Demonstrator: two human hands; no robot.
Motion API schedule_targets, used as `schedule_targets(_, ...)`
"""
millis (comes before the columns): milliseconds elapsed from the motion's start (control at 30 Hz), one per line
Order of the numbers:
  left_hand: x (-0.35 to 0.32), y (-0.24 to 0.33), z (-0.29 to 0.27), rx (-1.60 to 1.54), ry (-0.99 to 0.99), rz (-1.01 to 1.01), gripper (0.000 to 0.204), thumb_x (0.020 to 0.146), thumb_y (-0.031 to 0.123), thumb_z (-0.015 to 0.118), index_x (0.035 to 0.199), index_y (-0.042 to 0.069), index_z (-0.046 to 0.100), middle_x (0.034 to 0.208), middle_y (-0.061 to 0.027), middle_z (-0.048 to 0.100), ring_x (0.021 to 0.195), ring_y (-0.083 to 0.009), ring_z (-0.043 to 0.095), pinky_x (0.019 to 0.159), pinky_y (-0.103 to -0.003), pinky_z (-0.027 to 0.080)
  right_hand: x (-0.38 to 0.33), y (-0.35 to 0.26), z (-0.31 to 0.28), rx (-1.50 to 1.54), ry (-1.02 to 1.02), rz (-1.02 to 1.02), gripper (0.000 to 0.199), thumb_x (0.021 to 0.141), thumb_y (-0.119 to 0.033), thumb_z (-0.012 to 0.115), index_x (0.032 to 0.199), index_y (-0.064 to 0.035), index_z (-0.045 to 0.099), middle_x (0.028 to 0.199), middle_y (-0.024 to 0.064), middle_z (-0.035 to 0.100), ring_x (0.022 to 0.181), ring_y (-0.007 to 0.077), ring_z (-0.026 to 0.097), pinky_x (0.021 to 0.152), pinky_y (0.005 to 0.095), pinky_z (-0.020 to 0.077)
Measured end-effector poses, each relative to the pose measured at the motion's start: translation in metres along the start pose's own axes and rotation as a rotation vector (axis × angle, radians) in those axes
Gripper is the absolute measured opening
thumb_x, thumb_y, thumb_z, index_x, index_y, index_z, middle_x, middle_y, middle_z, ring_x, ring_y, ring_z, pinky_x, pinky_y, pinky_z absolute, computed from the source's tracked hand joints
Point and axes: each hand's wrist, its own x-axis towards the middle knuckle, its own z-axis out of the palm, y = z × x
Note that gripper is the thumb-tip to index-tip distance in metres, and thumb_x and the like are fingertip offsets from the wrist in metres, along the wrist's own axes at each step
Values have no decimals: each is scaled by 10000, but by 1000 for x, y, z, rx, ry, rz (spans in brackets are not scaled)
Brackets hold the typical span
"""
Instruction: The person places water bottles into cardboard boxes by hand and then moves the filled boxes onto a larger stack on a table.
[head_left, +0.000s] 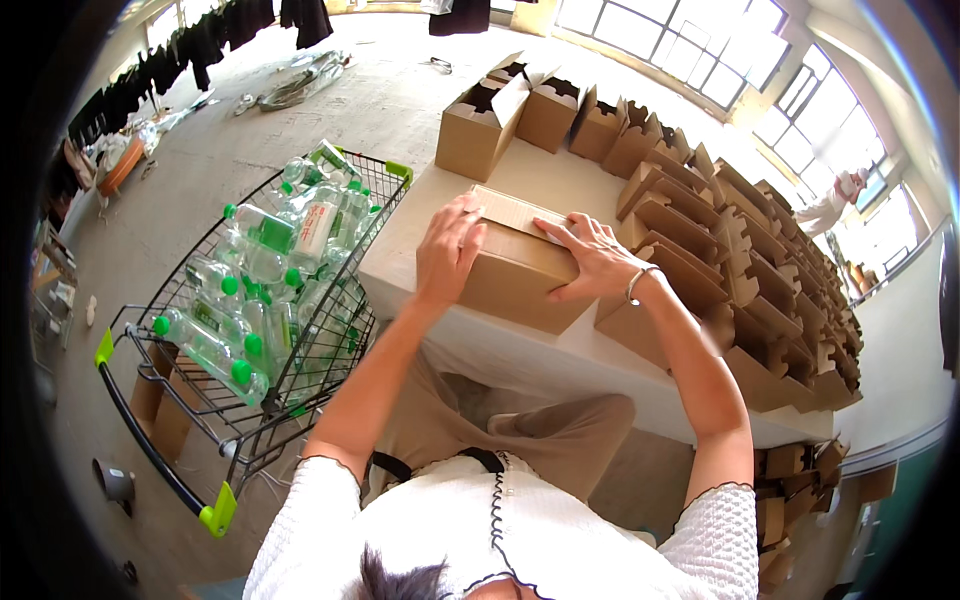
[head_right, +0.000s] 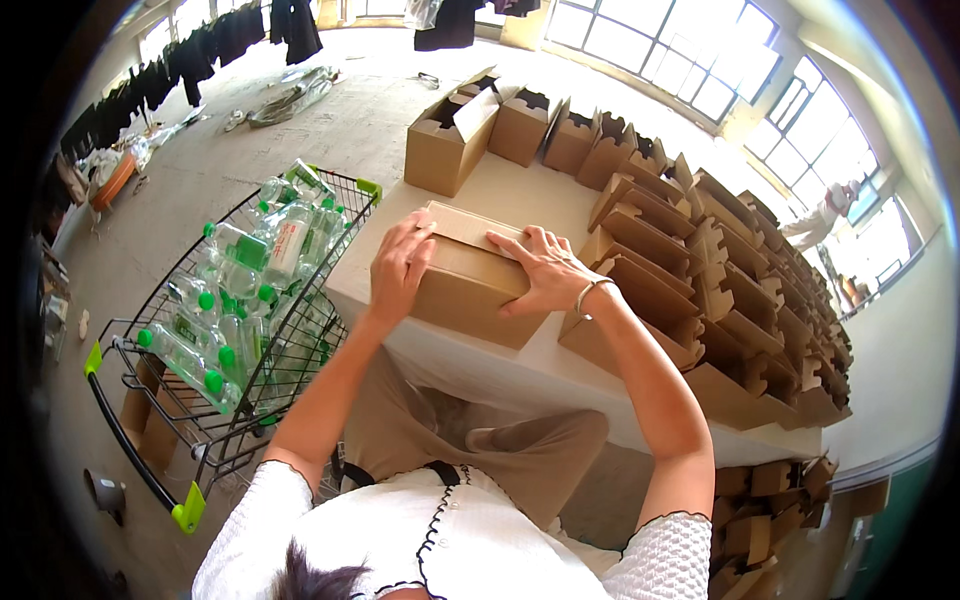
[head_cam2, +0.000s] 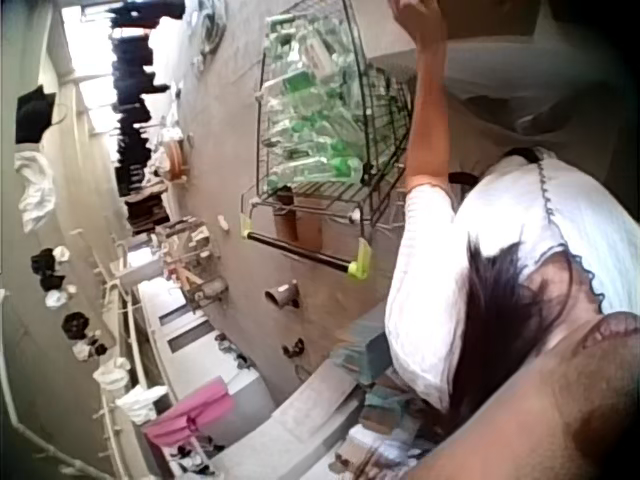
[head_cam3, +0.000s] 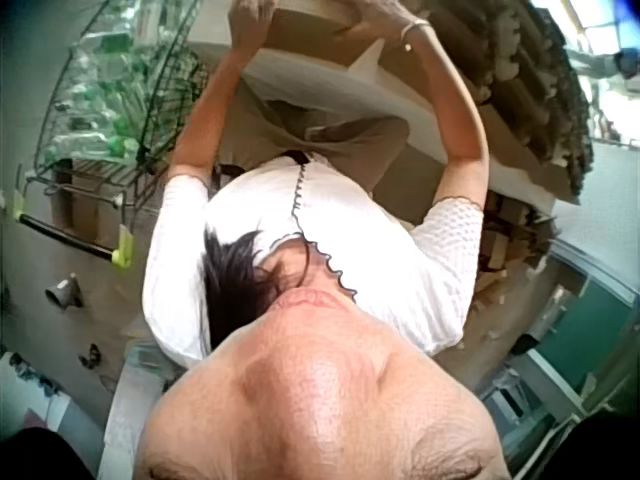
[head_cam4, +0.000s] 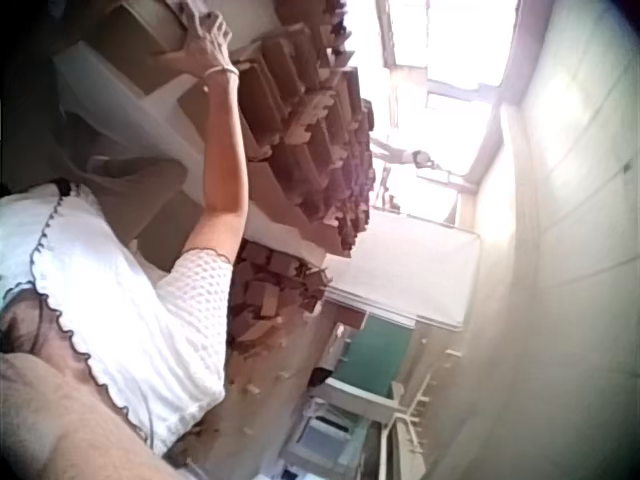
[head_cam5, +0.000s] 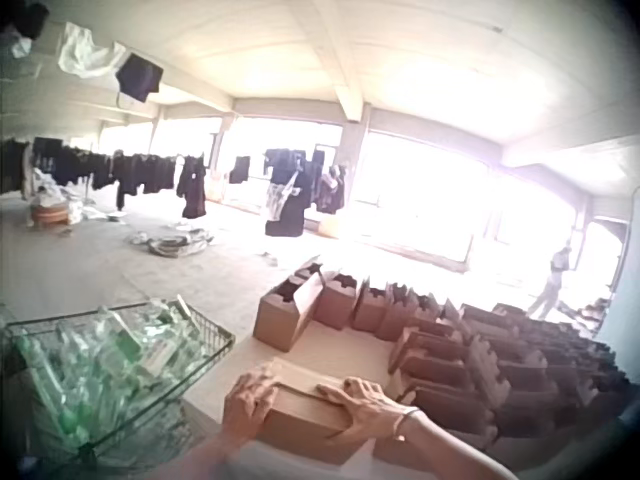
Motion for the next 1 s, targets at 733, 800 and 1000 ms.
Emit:
schedule_targets(733,-106,105,73,-1676,-235,-1074,534,1061,299,599,1474,14,418,1484,-136,488,1365,-256,504,1162,-436,451,6,6,-36,851,36,517,1027,685,-354,887,1580,-155,424,1265,139,667,1141,225,651,969,353,512)
schedule_targets(800,-101,98,94,-1528,-259,-898,524,1070,301,584,1482,23,415,1503,-114,478,1382,-231,481,1180,-432,434,6,12,-45,994,105,605,969,708,-255,892,1559,-126,446,1293,121,658,1163,196,649,972,353,532)
schedule_targets(1000,-32,50,132,-1376,-184,-856,539,1075,347,583,1477,24,429,1453,-76,534,1341,-191,516,1144,-409,453,43,33,-65,1119,383,759,1031,706,-275,871,1570,-50,353,1232,185,659,979,267,718,820,409,608)
